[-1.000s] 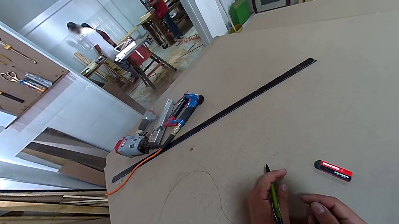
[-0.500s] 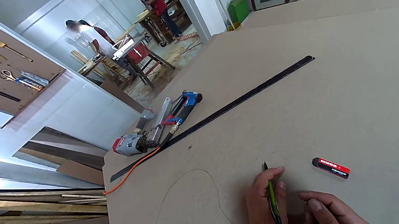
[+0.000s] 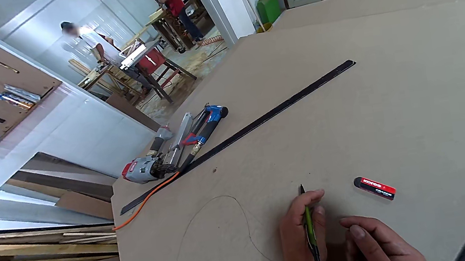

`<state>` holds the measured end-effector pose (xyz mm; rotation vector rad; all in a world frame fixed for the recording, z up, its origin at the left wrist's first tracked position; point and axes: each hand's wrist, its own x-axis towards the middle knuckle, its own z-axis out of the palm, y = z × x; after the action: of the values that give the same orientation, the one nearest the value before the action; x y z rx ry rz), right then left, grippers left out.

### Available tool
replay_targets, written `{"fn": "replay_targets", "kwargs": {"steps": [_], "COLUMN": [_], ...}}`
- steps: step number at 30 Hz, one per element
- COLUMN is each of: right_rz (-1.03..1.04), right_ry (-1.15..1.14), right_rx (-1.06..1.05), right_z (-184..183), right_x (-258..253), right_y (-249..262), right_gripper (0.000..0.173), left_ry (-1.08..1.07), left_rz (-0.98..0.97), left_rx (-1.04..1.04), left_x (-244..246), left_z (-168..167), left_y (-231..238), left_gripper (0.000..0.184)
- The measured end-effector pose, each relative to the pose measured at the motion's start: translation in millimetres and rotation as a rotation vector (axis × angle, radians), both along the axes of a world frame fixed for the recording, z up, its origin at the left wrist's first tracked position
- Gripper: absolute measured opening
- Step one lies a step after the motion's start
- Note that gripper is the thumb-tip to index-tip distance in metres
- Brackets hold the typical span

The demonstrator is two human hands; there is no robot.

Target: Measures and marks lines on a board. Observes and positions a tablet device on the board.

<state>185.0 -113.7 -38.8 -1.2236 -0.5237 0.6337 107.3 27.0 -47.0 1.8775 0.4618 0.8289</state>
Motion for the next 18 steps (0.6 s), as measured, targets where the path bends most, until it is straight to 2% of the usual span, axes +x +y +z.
{"fn": "replay_targets", "kwargs": {"steps": [18], "right_rz": [0.002], "right_ry": [0.015], "right_rx": [0.012], "right_z": [0.1], "right_x": [1.9], "right_y": [-1.0], "right_gripper": [0.022], "left_ry": [0.012], "left_rz": [0.004], "left_rx": [-0.016], "left_x": [0.2], "left_z": [-0.4], "left_y": [-0.3], "left_gripper": [0.028]}}
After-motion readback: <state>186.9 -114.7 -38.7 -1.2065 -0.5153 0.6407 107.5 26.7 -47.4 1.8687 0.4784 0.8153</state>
